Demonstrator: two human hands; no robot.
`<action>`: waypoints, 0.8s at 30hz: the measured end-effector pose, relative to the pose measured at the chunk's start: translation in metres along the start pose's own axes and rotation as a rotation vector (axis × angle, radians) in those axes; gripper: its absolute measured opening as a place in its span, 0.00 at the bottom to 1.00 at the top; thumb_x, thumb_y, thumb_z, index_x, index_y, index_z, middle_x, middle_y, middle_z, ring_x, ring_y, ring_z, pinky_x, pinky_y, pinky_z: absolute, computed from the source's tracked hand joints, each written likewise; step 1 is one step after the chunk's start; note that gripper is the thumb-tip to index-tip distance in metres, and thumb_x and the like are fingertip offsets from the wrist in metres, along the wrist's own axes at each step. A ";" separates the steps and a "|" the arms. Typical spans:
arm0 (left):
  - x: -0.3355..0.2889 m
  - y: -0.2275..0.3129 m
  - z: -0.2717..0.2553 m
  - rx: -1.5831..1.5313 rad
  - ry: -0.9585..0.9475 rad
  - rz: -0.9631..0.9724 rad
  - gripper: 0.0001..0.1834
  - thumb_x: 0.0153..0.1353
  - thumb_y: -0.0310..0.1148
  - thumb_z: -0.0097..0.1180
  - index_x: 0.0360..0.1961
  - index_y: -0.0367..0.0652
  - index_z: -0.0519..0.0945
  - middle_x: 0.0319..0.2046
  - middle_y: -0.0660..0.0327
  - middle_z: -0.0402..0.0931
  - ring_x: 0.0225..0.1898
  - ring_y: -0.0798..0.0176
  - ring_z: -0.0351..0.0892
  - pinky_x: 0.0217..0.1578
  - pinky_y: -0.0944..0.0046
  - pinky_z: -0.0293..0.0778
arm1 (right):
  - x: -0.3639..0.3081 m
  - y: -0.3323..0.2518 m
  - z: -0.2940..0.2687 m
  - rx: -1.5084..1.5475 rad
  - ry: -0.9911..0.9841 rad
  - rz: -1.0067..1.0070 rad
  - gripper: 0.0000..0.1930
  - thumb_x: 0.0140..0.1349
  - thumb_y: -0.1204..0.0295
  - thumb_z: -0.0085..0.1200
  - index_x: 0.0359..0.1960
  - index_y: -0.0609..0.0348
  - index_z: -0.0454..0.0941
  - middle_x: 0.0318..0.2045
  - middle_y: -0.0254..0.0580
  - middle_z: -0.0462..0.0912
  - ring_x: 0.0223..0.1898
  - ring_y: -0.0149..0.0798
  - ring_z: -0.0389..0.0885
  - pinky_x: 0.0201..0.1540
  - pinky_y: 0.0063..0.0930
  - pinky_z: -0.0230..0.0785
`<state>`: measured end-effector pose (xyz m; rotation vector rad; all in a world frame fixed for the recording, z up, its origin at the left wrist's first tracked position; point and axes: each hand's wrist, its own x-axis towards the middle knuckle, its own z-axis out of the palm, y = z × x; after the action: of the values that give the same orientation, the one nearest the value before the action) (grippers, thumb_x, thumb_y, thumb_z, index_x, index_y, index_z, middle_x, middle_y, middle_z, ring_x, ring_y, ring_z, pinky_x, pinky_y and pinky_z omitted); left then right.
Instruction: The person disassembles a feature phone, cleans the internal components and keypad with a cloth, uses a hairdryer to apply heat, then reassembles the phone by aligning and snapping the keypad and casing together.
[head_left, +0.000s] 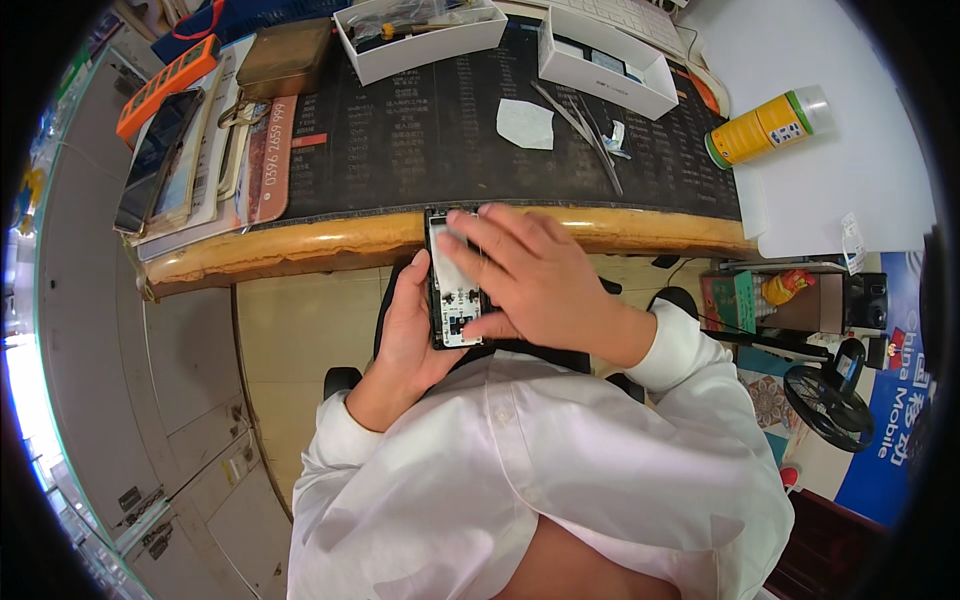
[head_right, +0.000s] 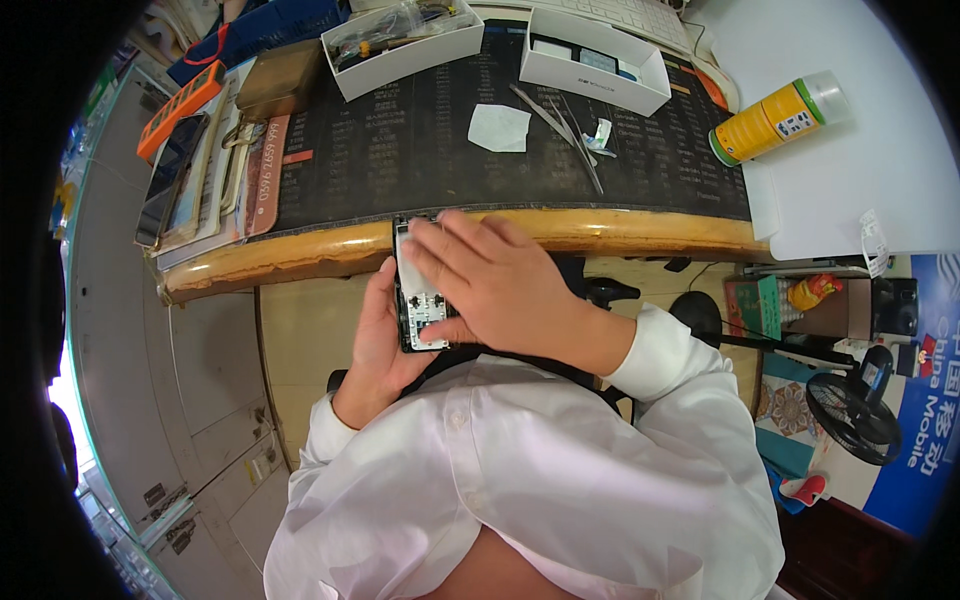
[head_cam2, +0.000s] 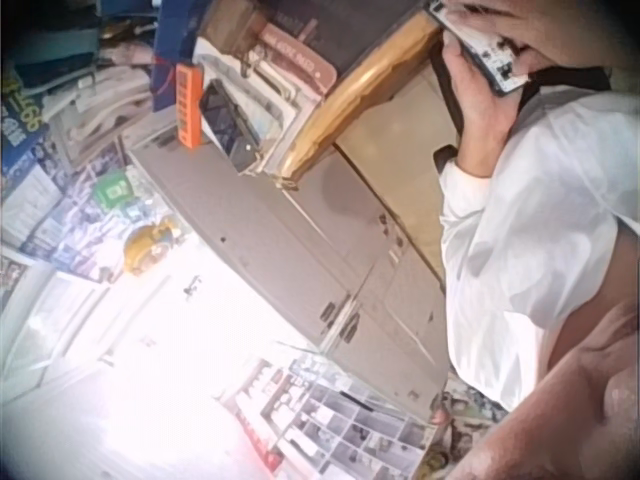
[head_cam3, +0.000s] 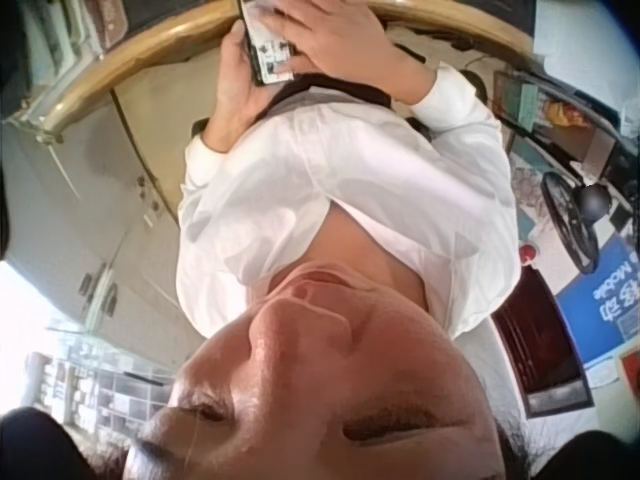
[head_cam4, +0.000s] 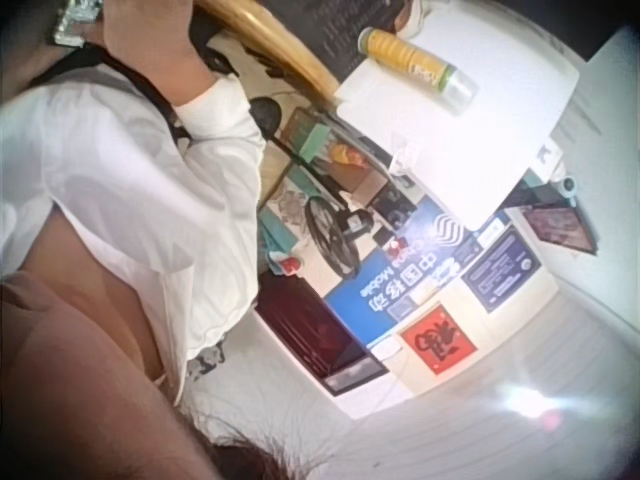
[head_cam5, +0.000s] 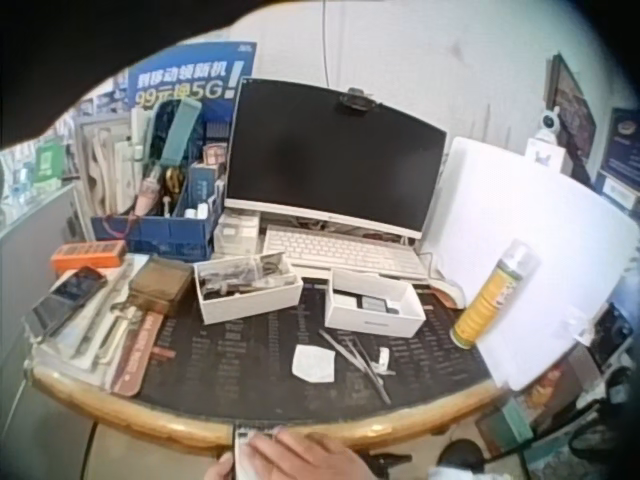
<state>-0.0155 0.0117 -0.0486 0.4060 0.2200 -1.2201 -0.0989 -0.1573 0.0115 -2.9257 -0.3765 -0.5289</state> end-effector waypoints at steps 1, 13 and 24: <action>0.000 0.000 0.000 0.019 -0.056 -0.017 0.28 0.79 0.55 0.34 0.63 0.45 0.73 0.52 0.58 0.82 0.48 0.55 0.84 0.49 0.52 0.83 | 0.000 0.001 -0.003 -0.027 0.006 0.021 0.39 0.60 0.39 0.55 0.62 0.61 0.77 0.64 0.42 0.75 0.62 0.45 0.72 0.58 0.40 0.69; 0.002 0.003 0.006 0.008 -0.238 -0.019 0.28 0.79 0.54 0.32 0.61 0.46 0.75 0.49 0.56 0.82 0.46 0.55 0.84 0.46 0.51 0.83 | 0.003 0.001 -0.001 -0.113 -0.049 0.134 0.42 0.58 0.33 0.52 0.66 0.50 0.76 0.66 0.36 0.72 0.62 0.47 0.69 0.57 0.45 0.65; 0.001 0.002 0.004 0.093 -0.117 0.004 0.30 0.79 0.56 0.32 0.63 0.43 0.72 0.48 0.55 0.82 0.45 0.55 0.84 0.44 0.52 0.82 | -0.003 0.000 -0.001 -0.101 -0.008 0.087 0.40 0.56 0.38 0.57 0.61 0.57 0.78 0.64 0.38 0.74 0.61 0.46 0.70 0.55 0.42 0.67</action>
<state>-0.0133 0.0098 -0.0453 0.4140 0.0616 -1.2493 -0.1016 -0.1582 0.0112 -3.0251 -0.2289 -0.5400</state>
